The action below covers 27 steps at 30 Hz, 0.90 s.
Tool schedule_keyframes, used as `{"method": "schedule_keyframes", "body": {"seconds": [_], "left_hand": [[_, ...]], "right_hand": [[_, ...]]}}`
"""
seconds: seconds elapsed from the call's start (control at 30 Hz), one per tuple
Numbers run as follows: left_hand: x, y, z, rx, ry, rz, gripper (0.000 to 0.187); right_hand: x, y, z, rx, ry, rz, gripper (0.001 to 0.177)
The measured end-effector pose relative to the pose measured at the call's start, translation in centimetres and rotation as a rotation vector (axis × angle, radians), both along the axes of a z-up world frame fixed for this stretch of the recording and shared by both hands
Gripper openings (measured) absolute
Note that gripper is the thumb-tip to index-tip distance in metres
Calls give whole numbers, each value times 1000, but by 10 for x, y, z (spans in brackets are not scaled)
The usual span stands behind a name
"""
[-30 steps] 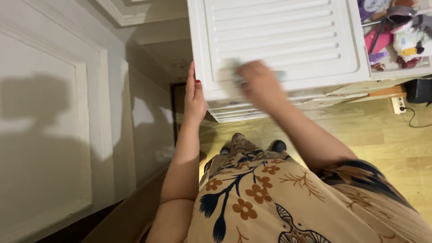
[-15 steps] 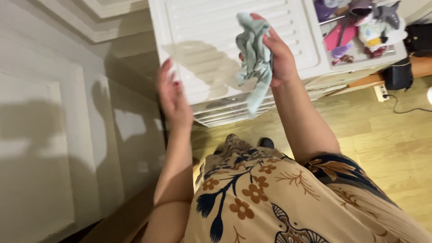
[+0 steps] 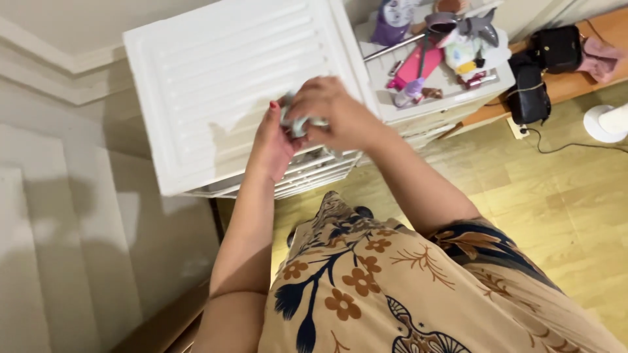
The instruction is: Cleaning the top of a plastic storage drawer unit using spray and cloth.
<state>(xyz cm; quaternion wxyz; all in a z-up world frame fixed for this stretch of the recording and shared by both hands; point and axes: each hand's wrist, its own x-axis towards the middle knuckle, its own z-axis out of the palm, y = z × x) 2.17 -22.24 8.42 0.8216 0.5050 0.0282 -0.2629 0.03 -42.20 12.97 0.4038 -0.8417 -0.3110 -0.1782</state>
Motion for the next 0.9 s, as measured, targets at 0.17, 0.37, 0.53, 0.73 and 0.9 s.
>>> {"method": "schedule_keyframes", "body": {"seconds": [0.17,0.37,0.53,0.73,0.9], "left_hand": [[-13,-18,4,15,-24,159,61],[-31,-12,-17,-86,-97,279,54],[-54,-5,-15,-175,-146,328,55],[-76,23,-10,-299,-264,395,60],[-89,52,1,-237,-294,478,63]], "right_hand": [[-12,-40,-8,106,24,235,39],[10,-164,-156,860,72,-309,37],[11,-190,-228,438,181,-665,89],[35,-210,-330,505,462,-734,38],[34,-188,-188,1310,666,-24,46]]}}
